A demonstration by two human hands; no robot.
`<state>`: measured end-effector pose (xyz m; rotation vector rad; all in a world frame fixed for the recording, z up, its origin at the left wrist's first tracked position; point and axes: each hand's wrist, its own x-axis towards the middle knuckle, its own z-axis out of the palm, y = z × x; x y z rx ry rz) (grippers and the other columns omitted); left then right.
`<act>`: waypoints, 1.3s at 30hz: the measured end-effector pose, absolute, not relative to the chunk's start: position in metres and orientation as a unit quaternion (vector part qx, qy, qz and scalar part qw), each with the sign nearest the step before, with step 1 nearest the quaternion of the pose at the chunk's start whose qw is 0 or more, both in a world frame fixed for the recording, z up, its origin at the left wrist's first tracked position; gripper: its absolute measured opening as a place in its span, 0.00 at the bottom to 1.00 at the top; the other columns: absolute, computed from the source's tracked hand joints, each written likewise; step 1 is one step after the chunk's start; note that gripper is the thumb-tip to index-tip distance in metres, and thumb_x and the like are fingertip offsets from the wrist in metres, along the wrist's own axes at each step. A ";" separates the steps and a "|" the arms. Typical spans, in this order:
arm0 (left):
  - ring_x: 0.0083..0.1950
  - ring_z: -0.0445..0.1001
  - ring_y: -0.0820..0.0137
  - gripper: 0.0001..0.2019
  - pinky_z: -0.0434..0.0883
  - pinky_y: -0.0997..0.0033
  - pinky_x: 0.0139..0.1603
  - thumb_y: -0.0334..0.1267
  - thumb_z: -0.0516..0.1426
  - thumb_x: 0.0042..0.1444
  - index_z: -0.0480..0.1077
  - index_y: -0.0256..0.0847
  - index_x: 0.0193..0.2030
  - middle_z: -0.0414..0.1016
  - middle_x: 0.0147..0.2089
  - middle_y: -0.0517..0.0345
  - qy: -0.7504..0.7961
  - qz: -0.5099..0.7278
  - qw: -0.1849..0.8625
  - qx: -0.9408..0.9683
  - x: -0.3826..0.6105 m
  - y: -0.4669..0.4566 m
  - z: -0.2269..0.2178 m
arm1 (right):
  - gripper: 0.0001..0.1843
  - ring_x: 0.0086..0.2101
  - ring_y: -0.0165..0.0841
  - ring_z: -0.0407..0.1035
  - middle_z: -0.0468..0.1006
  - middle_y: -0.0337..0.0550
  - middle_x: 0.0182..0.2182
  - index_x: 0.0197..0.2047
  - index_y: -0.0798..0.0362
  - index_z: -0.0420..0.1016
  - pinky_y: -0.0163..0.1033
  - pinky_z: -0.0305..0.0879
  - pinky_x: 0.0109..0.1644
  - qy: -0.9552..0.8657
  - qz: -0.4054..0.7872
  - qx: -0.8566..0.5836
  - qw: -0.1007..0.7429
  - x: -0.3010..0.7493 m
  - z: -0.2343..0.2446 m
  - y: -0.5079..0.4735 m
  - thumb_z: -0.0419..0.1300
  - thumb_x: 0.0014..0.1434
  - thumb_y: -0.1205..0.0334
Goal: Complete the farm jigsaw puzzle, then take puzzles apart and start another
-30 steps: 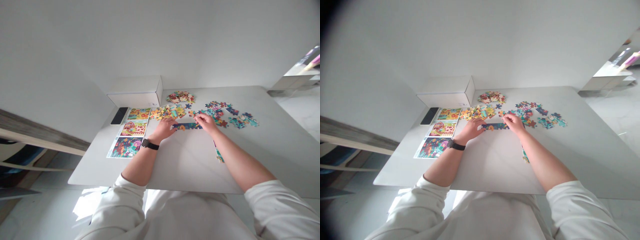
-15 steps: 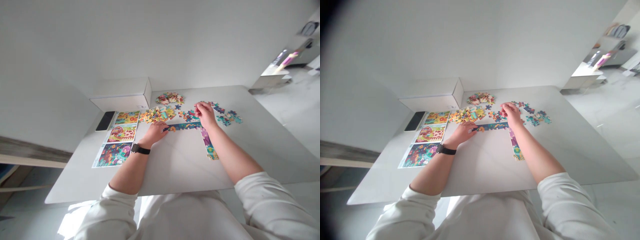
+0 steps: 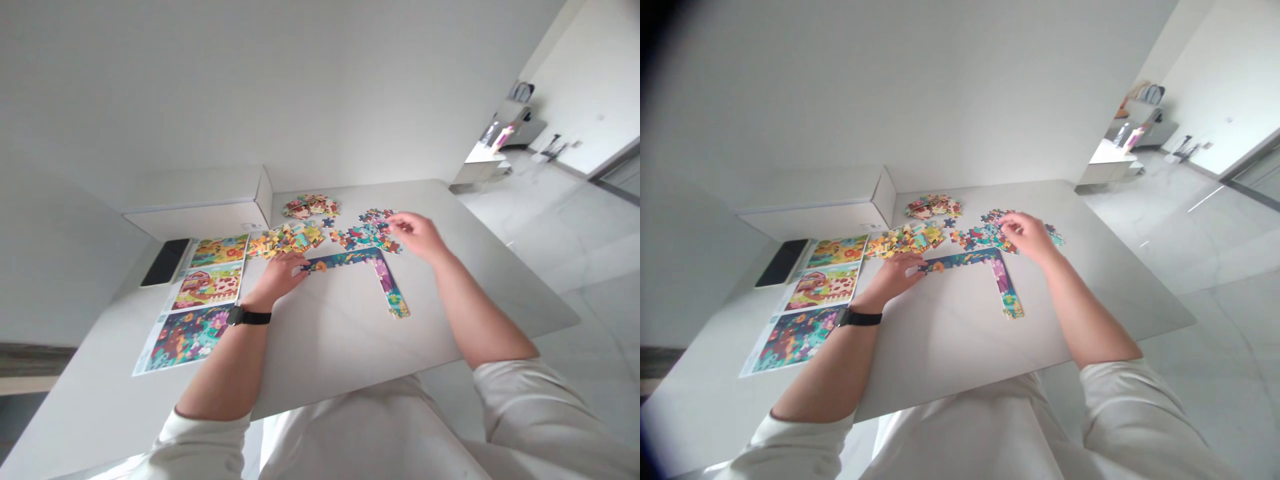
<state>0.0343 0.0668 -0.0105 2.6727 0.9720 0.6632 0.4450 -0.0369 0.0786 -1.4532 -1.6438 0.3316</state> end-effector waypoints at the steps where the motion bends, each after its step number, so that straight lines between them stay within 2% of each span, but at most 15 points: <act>1: 0.61 0.81 0.55 0.14 0.75 0.49 0.69 0.44 0.59 0.65 0.84 0.48 0.52 0.85 0.58 0.51 0.332 0.223 0.113 0.910 0.034 0.067 -0.011 | 0.12 0.40 0.40 0.79 0.86 0.47 0.43 0.48 0.47 0.87 0.47 0.76 0.50 -0.701 0.127 -0.600 0.364 0.443 0.065 -0.041 0.68 0.66 0.52; 4: 0.60 0.82 0.55 0.14 0.76 0.49 0.68 0.45 0.59 0.65 0.85 0.49 0.50 0.86 0.56 0.51 0.338 0.216 0.118 0.908 0.035 0.068 -0.012 | 0.12 0.51 0.46 0.79 0.86 0.50 0.51 0.50 0.46 0.88 0.53 0.74 0.62 -0.761 0.095 -0.610 0.200 0.438 0.032 -0.051 0.69 0.63 0.62; 7: 0.60 0.82 0.55 0.15 0.76 0.48 0.68 0.46 0.59 0.65 0.86 0.48 0.50 0.86 0.58 0.50 0.337 0.218 0.121 0.908 0.036 0.068 -0.012 | 0.15 0.55 0.47 0.78 0.85 0.50 0.53 0.51 0.45 0.89 0.54 0.72 0.66 -0.780 0.094 -0.603 0.138 0.438 0.017 -0.056 0.70 0.62 0.64; 12: 0.59 0.82 0.56 0.15 0.77 0.49 0.67 0.47 0.58 0.66 0.86 0.50 0.50 0.86 0.57 0.52 0.340 0.214 0.125 0.907 0.039 0.066 -0.009 | 0.17 0.53 0.46 0.80 0.84 0.48 0.55 0.53 0.43 0.89 0.52 0.75 0.63 -0.780 0.113 -0.600 0.139 0.444 0.013 -0.059 0.72 0.61 0.63; 21: 0.60 0.81 0.54 0.15 0.76 0.47 0.67 0.47 0.58 0.67 0.86 0.49 0.51 0.85 0.58 0.49 0.344 0.222 0.120 0.905 0.043 0.065 -0.014 | 0.19 0.55 0.45 0.79 0.83 0.49 0.57 0.57 0.43 0.87 0.51 0.73 0.65 -0.787 0.122 -0.588 0.143 0.454 0.008 -0.063 0.70 0.64 0.62; 27: 0.61 0.80 0.54 0.14 0.76 0.46 0.68 0.47 0.59 0.67 0.86 0.50 0.50 0.84 0.58 0.49 0.344 0.219 0.131 0.904 0.045 0.065 -0.012 | 0.26 0.58 0.48 0.77 0.80 0.49 0.62 0.61 0.42 0.85 0.52 0.73 0.65 -0.789 0.122 -0.586 0.137 0.458 0.006 -0.068 0.75 0.59 0.58; 36: 0.61 0.80 0.53 0.15 0.74 0.44 0.69 0.48 0.59 0.67 0.85 0.50 0.52 0.83 0.59 0.49 0.354 0.216 0.139 0.899 0.052 0.064 -0.016 | 0.25 0.60 0.49 0.76 0.80 0.50 0.62 0.61 0.44 0.85 0.54 0.72 0.67 -0.787 0.135 -0.585 0.143 0.467 0.005 -0.067 0.74 0.60 0.59; 39: 0.61 0.80 0.53 0.15 0.75 0.45 0.69 0.48 0.59 0.67 0.84 0.49 0.53 0.83 0.60 0.48 0.355 0.225 0.146 0.896 0.052 0.062 -0.016 | 0.22 0.58 0.47 0.77 0.82 0.49 0.60 0.60 0.42 0.85 0.53 0.72 0.67 -0.788 0.134 -0.578 0.167 0.469 0.006 -0.067 0.73 0.62 0.57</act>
